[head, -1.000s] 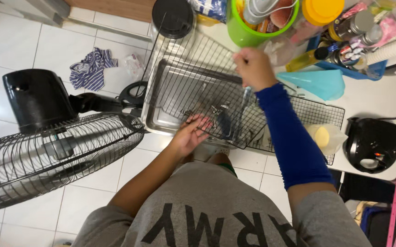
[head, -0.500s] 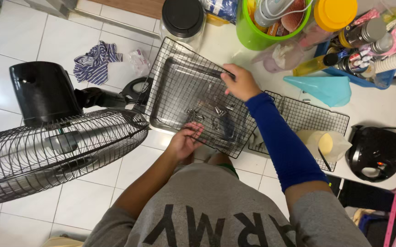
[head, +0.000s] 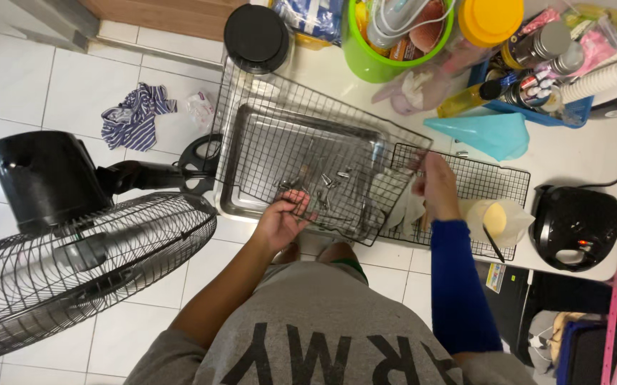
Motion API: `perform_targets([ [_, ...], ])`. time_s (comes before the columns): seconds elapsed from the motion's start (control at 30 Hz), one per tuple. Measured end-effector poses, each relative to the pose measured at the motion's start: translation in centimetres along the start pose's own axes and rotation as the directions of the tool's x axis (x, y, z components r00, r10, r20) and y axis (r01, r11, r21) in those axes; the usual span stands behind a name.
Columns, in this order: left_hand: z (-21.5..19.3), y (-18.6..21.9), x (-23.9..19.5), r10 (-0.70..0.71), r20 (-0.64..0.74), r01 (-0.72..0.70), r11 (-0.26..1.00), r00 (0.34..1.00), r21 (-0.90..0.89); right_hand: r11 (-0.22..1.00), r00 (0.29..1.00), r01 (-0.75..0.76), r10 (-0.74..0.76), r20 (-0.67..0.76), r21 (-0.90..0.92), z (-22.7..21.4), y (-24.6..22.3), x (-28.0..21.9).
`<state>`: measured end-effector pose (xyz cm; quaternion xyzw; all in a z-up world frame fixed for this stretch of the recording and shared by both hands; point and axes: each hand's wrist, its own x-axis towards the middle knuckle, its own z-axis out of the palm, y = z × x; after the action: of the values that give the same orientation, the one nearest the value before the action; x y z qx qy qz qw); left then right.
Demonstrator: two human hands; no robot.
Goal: The person assembles small metal components on a stainless steel tray. They pick up individual pieces, connect them by hand, and place the assembled units into a light blue silicone funnel. The person repeats this process, handling the parts one at a time.
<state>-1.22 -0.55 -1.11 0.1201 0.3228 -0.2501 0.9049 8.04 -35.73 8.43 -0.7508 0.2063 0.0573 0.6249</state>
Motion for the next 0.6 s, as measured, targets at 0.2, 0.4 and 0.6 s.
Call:
perform_targets([
  [0.2,5.5,0.1,0.9,-0.006,0.152,0.004,1.0,0.988,0.015,0.399,0.671,0.524,-0.738,0.077,-0.753,0.7,-13.6,-6.8],
  [0.4,9.1,1.6,4.6,-0.06,0.344,-0.006,0.982,0.937,0.188,0.154,0.514,0.73,-0.766,0.386,-0.666,3.2,-22.6,-7.6],
  [0.6,10.9,1.3,9.5,-0.102,-0.133,0.149,0.899,0.986,0.411,0.079,0.528,0.695,-0.731,0.432,-0.715,4.8,-21.5,-3.5],
])
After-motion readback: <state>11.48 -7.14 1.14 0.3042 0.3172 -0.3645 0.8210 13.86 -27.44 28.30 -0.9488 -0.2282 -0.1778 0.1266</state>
